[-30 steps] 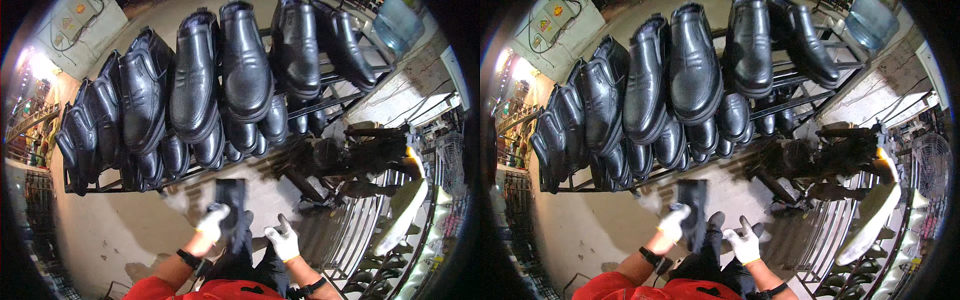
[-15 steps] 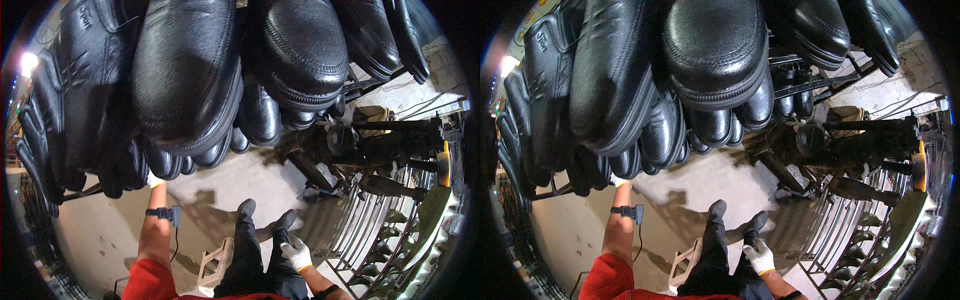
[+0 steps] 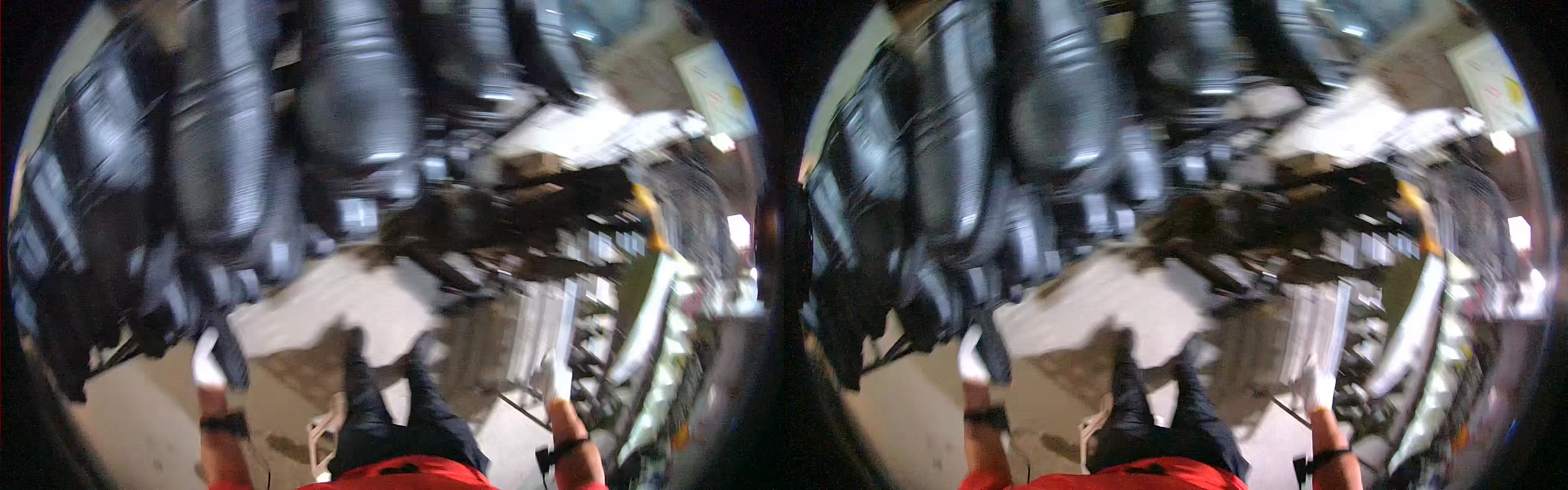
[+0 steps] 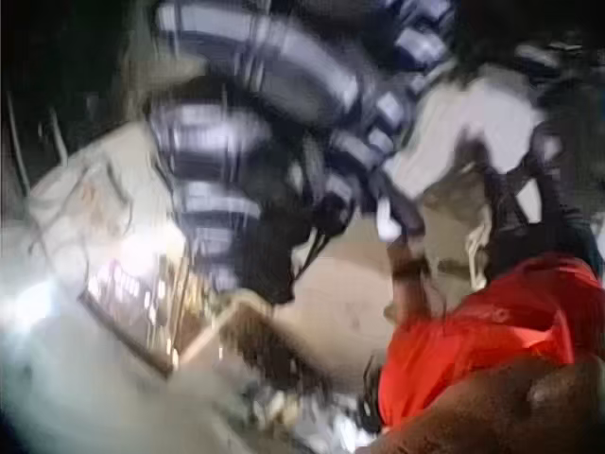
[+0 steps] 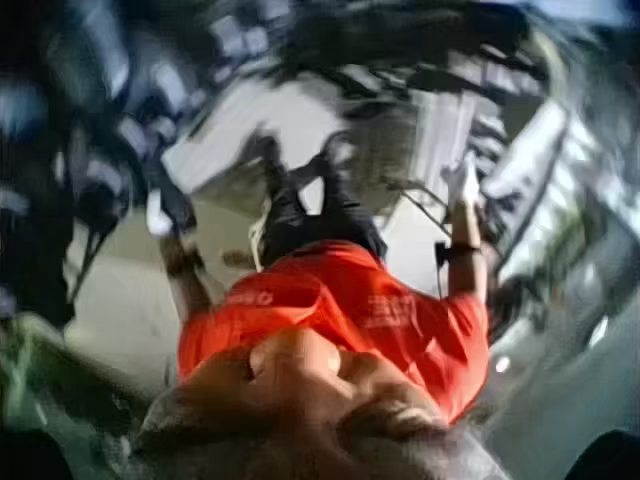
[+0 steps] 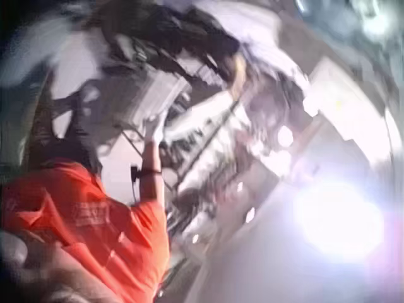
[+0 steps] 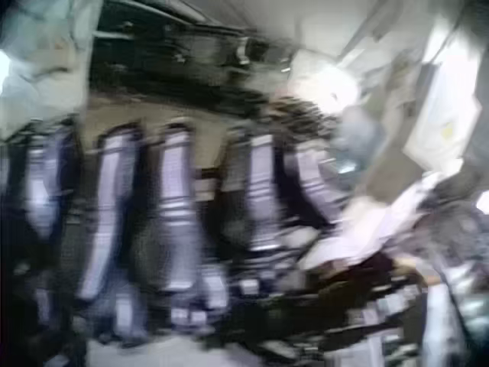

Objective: Using a lasting machine to attach shoe uppers to lasts in a manufacturing setting.

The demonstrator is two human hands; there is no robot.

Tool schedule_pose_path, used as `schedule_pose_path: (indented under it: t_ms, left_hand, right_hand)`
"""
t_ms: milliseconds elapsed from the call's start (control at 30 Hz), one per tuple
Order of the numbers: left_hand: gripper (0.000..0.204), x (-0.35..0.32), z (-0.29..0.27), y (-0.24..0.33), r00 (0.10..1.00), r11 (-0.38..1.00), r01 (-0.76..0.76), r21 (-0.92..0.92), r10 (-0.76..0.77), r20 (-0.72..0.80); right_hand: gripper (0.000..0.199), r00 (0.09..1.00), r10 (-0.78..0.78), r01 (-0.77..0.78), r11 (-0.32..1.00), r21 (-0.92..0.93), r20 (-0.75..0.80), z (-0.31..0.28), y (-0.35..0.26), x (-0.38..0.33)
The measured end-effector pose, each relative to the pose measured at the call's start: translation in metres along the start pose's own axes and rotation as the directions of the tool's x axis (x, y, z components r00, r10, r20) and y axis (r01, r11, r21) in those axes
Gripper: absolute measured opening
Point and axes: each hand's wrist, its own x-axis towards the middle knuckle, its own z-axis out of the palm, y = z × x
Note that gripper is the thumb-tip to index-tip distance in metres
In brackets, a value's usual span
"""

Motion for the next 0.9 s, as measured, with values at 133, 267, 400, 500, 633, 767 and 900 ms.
schedule_pose_path:
  t_ms: [133, 267, 400, 500, 633, 767, 900]
  left_hand:
    - [0.044, -0.049, -0.108, -0.049, 0.878, 0.955, 0.202, 0.217, -0.275, 0.393]
    - [0.037, 0.007, -0.035, -0.103, 0.845, 0.748, 0.165, 0.643, -0.443, 0.299]
    - [0.031, -0.034, 0.078, -0.200, 0.907, 0.398, 0.124, 0.909, -0.418, 0.059]
    - [0.021, -0.050, 0.162, -0.206, 0.868, 0.469, 0.237, 0.851, -0.495, 0.031]
    - [0.048, -0.046, 0.228, -0.224, 0.841, 0.385, 0.223, 0.895, -0.541, 0.023]
    - [0.071, -0.040, 0.303, -0.255, 0.857, 0.183, 0.097, 0.978, -0.516, 0.011]
    - [0.019, -0.050, 0.376, -0.294, 0.843, 0.293, 0.120, 0.948, -0.534, 0.058]
  right_hand:
    - [0.068, 0.899, -0.270, 0.390, 0.851, 0.351, -0.344, -0.188, -0.130, -0.049]
    - [0.095, 0.786, -0.157, 0.241, 0.969, 0.063, -0.598, -0.296, -0.257, -0.079]
    - [0.100, 0.854, -0.293, 0.350, 0.935, 0.058, -0.429, -0.341, -0.234, -0.051]
    - [0.068, 0.871, -0.341, 0.474, 0.393, 0.788, -0.354, -0.344, -0.158, -0.058]
    - [0.057, 0.961, -0.273, 0.000, -0.179, 0.984, -0.050, -0.209, -0.027, 0.001]
    - [0.056, 0.887, -0.313, -0.447, -0.402, 0.799, 0.338, -0.025, -0.005, 0.038]
    - [0.055, 0.896, -0.377, -0.437, -0.650, 0.621, 0.236, -0.010, 0.005, 0.122]
